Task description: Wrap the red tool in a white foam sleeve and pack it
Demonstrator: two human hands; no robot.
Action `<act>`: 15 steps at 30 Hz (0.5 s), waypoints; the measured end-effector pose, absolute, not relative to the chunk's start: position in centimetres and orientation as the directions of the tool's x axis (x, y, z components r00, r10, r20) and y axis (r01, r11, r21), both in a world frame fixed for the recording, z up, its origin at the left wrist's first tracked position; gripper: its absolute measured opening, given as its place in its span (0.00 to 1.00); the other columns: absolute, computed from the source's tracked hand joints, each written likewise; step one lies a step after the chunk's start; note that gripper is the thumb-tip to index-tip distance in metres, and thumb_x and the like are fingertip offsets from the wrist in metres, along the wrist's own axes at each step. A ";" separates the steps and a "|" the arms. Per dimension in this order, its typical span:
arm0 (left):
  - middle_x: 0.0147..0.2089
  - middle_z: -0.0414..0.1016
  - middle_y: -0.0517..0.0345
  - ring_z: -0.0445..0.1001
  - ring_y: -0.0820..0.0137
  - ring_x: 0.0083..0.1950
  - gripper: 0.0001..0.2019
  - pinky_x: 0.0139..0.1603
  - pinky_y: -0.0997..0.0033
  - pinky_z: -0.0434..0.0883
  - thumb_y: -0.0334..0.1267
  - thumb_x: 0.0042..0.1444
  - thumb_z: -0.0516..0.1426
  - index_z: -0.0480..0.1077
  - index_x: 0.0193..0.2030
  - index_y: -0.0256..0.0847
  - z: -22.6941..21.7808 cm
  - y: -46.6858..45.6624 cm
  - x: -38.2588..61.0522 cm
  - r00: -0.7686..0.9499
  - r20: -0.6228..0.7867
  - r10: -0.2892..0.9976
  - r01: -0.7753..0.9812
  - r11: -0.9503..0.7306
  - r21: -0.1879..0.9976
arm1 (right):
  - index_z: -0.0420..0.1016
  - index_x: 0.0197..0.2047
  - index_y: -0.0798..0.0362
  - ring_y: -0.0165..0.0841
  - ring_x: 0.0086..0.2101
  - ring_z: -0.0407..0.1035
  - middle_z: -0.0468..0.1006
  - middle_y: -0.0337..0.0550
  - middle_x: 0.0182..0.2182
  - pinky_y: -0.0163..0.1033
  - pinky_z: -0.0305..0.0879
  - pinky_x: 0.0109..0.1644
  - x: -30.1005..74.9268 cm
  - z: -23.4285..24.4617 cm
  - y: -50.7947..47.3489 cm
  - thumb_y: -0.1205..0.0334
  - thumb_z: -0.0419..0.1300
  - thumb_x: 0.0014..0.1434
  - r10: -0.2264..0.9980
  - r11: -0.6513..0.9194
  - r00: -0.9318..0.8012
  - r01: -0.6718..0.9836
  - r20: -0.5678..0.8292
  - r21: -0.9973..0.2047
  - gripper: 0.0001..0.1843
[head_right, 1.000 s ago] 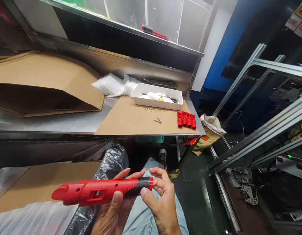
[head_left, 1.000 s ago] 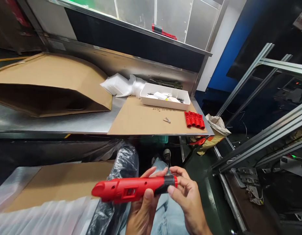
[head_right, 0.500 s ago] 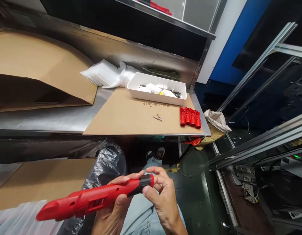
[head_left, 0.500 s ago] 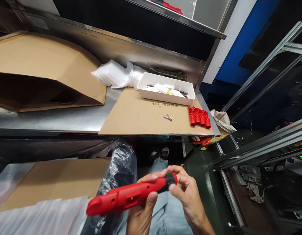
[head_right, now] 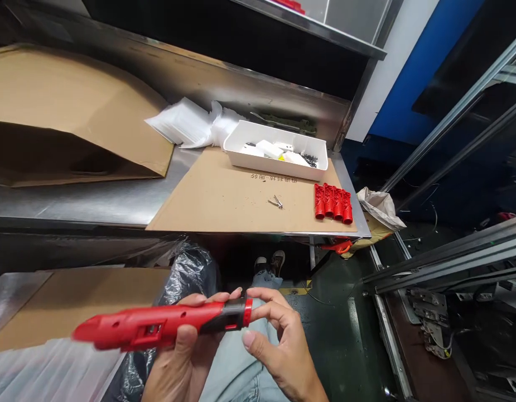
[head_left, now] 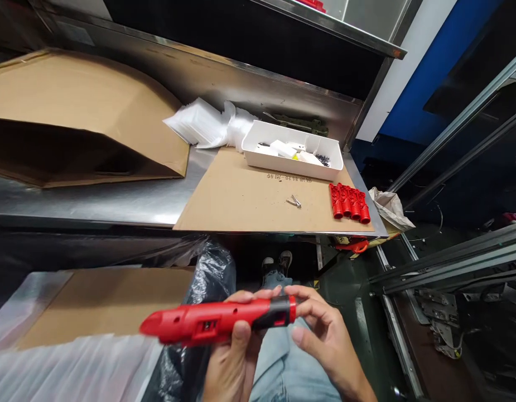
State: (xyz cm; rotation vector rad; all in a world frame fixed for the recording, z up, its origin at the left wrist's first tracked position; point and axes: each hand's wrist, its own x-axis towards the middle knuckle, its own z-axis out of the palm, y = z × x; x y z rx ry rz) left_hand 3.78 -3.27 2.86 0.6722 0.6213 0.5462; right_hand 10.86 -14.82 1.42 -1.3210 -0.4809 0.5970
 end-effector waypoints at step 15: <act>0.45 0.83 0.56 0.80 0.60 0.50 0.22 0.45 0.73 0.79 0.45 0.44 0.72 0.74 0.47 0.49 0.1 -2.7 3.4 0.737 -0.536 0.412 -0.180 0.884 0.431 | 0.81 0.50 0.44 0.48 0.63 0.59 0.71 0.47 0.60 0.54 0.57 0.67 7.4 0.3 -12.5 0.49 0.61 0.62 0.365 -0.085 0.926 0.137 0.097 -0.987 0.17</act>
